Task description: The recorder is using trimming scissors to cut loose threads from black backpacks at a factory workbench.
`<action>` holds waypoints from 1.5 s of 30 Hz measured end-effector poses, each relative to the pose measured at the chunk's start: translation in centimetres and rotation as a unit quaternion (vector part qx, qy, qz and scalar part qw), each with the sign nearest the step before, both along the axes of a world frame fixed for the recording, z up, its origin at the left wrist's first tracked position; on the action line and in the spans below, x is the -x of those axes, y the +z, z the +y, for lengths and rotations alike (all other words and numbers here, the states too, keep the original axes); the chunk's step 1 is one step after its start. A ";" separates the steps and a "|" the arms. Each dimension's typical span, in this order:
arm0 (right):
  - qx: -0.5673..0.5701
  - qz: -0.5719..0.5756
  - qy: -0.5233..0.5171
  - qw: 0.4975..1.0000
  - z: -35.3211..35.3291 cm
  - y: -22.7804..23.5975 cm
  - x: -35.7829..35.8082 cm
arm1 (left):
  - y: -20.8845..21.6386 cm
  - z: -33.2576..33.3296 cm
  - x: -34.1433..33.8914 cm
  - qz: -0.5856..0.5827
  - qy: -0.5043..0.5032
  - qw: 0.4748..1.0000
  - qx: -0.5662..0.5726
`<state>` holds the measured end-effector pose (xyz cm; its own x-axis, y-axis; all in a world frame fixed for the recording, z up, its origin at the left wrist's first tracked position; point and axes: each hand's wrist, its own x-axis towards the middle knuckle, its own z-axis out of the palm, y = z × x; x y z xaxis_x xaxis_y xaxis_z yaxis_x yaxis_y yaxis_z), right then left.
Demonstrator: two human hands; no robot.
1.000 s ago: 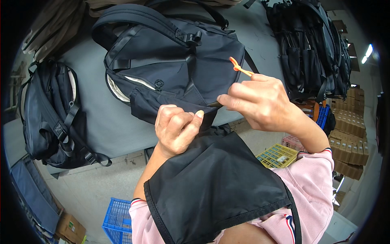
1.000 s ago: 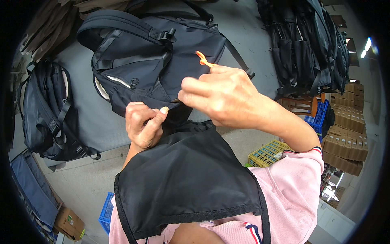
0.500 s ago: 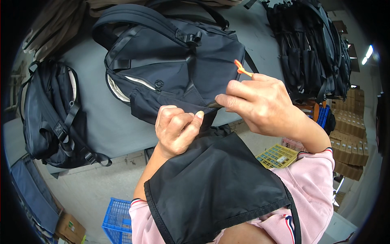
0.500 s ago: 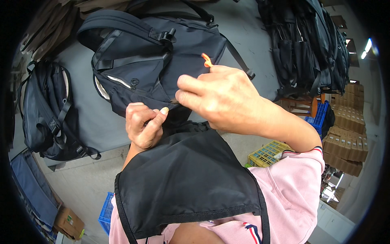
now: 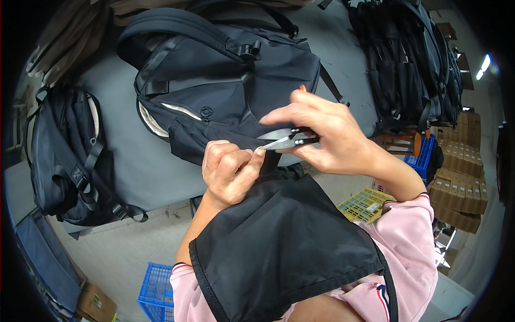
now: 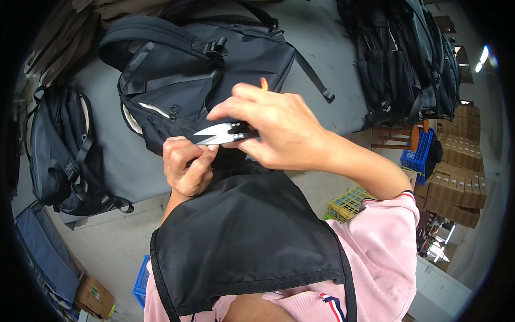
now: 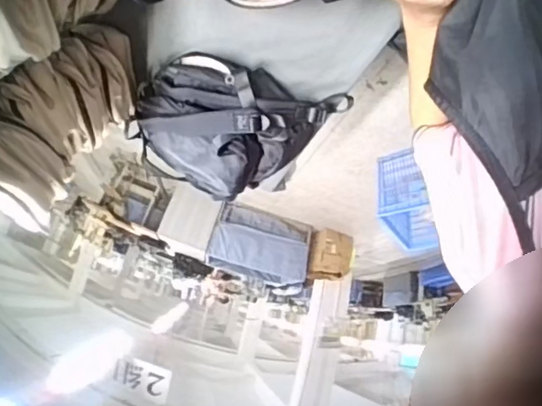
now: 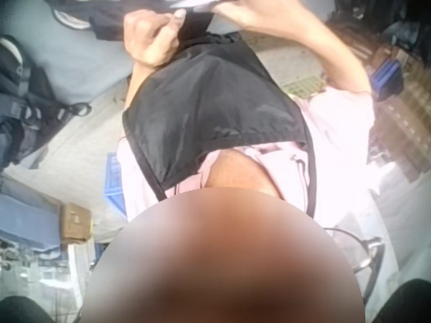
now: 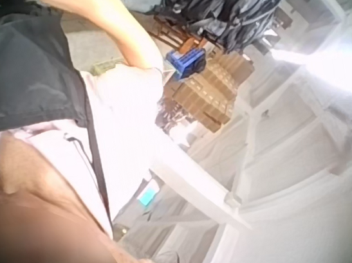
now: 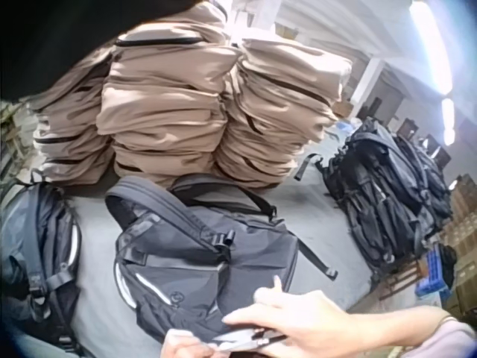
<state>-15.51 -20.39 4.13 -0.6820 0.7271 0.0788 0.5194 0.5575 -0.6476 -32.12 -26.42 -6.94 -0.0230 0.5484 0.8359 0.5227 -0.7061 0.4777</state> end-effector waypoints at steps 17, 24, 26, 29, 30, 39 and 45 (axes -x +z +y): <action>0.366 0.109 0.101 0.919 -0.2 -1.3 -4.1 | 0.0 -0.5 0.8 0.096 -0.057 0.991 0.069; 0.156 0.082 -0.432 0.885 3.8 -9.6 -9.6 | 3.0 0.0 2.4 0.204 -0.254 0.914 0.239; 0.076 0.142 -0.509 0.845 4.9 -12.1 -9.7 | 5.0 3.0 1.1 0.215 -0.327 0.862 0.322; 0.116 0.084 -0.536 0.832 7.5 -14.9 -8.5 | 3.6 10.4 -2.8 0.221 -0.267 0.919 0.188; 0.110 0.101 -0.548 0.823 7.9 -15.4 -8.1 | 2.7 13.0 -4.2 0.239 -0.206 0.929 0.191; 0.272 0.428 -0.585 0.633 6.4 -16.4 -6.5 | -2.6 24.3 -11.3 0.437 -0.194 0.814 0.330; 0.271 0.527 -0.467 0.656 5.9 -14.0 -6.0 | -1.0 25.8 -8.9 0.185 -0.371 0.724 0.551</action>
